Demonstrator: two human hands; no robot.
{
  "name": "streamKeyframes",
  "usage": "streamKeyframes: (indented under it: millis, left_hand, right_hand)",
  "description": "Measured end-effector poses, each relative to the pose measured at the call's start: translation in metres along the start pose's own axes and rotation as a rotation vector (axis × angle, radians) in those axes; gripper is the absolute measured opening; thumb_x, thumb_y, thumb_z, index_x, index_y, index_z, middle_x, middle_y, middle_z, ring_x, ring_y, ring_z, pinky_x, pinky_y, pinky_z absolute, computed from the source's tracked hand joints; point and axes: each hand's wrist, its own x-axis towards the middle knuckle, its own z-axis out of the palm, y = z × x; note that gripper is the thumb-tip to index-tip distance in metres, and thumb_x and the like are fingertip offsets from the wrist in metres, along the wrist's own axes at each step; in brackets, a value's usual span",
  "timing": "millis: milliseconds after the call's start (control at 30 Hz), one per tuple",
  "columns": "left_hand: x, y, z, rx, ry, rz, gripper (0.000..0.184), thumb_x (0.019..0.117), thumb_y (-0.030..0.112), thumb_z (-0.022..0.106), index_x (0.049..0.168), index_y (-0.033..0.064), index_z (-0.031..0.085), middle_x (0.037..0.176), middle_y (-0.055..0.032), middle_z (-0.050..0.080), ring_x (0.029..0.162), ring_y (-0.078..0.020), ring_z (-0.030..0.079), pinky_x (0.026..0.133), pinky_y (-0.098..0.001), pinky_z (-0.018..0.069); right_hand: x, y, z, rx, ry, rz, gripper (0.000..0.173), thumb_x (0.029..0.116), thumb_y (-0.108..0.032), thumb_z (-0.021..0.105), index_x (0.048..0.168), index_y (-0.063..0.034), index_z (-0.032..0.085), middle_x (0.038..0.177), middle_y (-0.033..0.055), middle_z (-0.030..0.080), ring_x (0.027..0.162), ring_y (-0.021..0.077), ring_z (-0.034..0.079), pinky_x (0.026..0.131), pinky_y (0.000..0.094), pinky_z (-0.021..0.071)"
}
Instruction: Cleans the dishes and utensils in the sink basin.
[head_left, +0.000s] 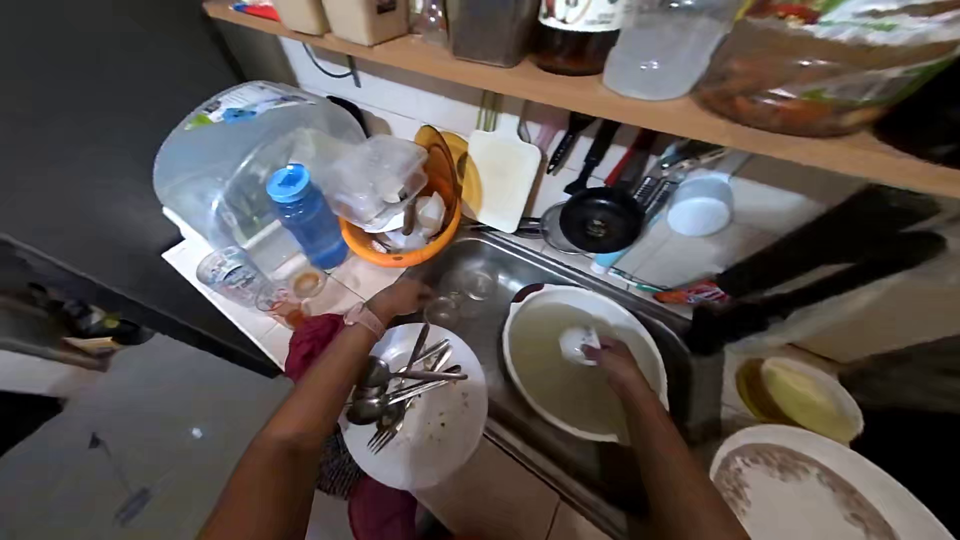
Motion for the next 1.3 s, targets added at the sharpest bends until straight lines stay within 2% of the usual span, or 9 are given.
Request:
streamKeyframes:
  millis: [67, 133, 267, 400, 467, 600, 733, 1000, 1300]
  left_hand:
    - [-0.028, 0.009, -0.01, -0.011, 0.104, -0.059, 0.031, 0.104, 0.011, 0.058, 0.132, 0.0018, 0.066, 0.13, -0.024, 0.065, 0.124, -0.0414, 0.061, 0.109, -0.0602, 0.0428]
    - [-0.06, 0.018, -0.016, -0.011, 0.26, -0.164, 0.031, 0.1043, 0.015, 0.058, 0.132, 0.002, 0.066, 0.128, -0.0247, 0.066, 0.121, -0.043, 0.062, 0.105, -0.0623, 0.0452]
    - [-0.114, 0.008, -0.019, 0.013, 0.565, -0.453, 0.04, 0.1001, 0.018, 0.066, 0.134, -0.0016, 0.063, 0.135, -0.0332, 0.058, 0.13, -0.054, 0.051, 0.106, -0.069, 0.0396]
    - [-0.144, -0.024, -0.021, -0.039, 0.69, -0.732, 0.055, 0.0979, 0.015, 0.068, 0.145, -0.0063, 0.05, 0.145, -0.0394, 0.045, 0.127, -0.0584, 0.051, 0.101, -0.0722, 0.0418]
    - [-0.154, -0.034, -0.021, -0.062, 0.651, -0.812, 0.058, 0.0999, 0.015, 0.065, 0.15, -0.0067, 0.043, 0.149, -0.038, 0.041, 0.125, -0.0583, 0.053, 0.1, -0.0715, 0.043]
    - [-0.163, -0.052, -0.018, -0.053, 0.585, -0.816, 0.053, 0.1008, 0.016, 0.063, 0.146, -0.0073, 0.048, 0.145, -0.0386, 0.046, 0.124, -0.0578, 0.054, 0.101, -0.0709, 0.0426]
    - [-0.16, -0.064, -0.018, -0.057, 0.58, -0.849, 0.042, 0.102, 0.014, 0.061, 0.14, -0.0036, 0.056, 0.144, -0.0332, 0.051, 0.126, -0.0527, 0.056, 0.102, -0.068, 0.0436]
    - [-0.154, -0.082, -0.011, -0.046, 0.634, -0.841, 0.029, 0.1031, 0.011, 0.057, 0.124, -0.0061, 0.066, 0.131, -0.032, 0.061, 0.123, -0.0489, 0.059, 0.102, -0.0658, 0.0442]
    - [-0.161, -0.061, 0.002, 0.041, 0.876, -0.537, 0.022, 0.101, 0.001, 0.055, 0.112, -0.0089, 0.071, 0.116, -0.0309, 0.068, 0.11, -0.0486, 0.067, 0.097, -0.0628, 0.0502]
  right_hand:
    - [-0.004, 0.0, 0.004, 0.462, 0.108, 0.049, 0.032, 0.1043, -0.001, 0.05, 0.135, 0.0079, 0.049, 0.118, 0.016, 0.059, 0.097, 0.0141, 0.061, 0.085, 0.029, 0.0526]
    - [-0.006, -0.001, 0.012, 1.027, 0.164, 0.065, 0.026, 0.1092, -0.009, 0.036, 0.133, -0.0012, 0.043, 0.107, 0.0076, 0.057, 0.088, 0.01, 0.062, 0.076, 0.0265, 0.0557]
    - [-0.013, -0.02, 0.026, 1.498, 0.174, -0.023, 0.035, 0.1117, -0.024, 0.025, 0.139, -0.0046, 0.038, 0.119, 0.0103, 0.055, 0.106, 0.0173, 0.06, 0.092, 0.0355, 0.0538]
    - [-0.024, -0.056, 0.041, 0.96, 0.063, -0.172, 0.027, 0.106, 0.0, 0.034, 0.131, 0.0024, 0.044, 0.105, 0.0073, 0.057, 0.088, 0.0092, 0.062, 0.08, 0.0271, 0.055]
    - [-0.035, -0.078, 0.055, 0.62, -0.022, -0.276, 0.028, 0.1034, 0.005, 0.045, 0.131, 0.0084, 0.05, 0.11, 0.0127, 0.062, 0.092, 0.0101, 0.064, 0.083, 0.0272, 0.0552]
    - [-0.041, -0.119, 0.089, -0.064, -0.219, -0.426, 0.031, 0.1025, -0.003, 0.057, 0.13, 0.0117, 0.057, 0.122, 0.0299, 0.064, 0.112, 0.0341, 0.064, 0.1, 0.047, 0.0504]
    - [-0.031, -0.144, 0.128, -0.597, -0.34, -0.418, 0.032, 0.105, -0.013, 0.055, 0.128, 0.0081, 0.06, 0.124, 0.031, 0.064, 0.121, 0.0442, 0.061, 0.105, 0.059, 0.0441]
    - [-0.001, -0.142, 0.168, -0.847, -0.356, -0.167, 0.044, 0.1033, -0.021, 0.056, 0.138, 0.0061, 0.055, 0.143, 0.0274, 0.055, 0.136, 0.0403, 0.052, 0.111, 0.0583, 0.04]
    - [0.005, -0.115, 0.192, -1.04, -0.373, -0.19, 0.039, 0.1075, -0.017, 0.047, 0.135, 0.0084, 0.058, 0.144, 0.0281, 0.054, 0.138, 0.0428, 0.049, 0.115, 0.0577, 0.0349]
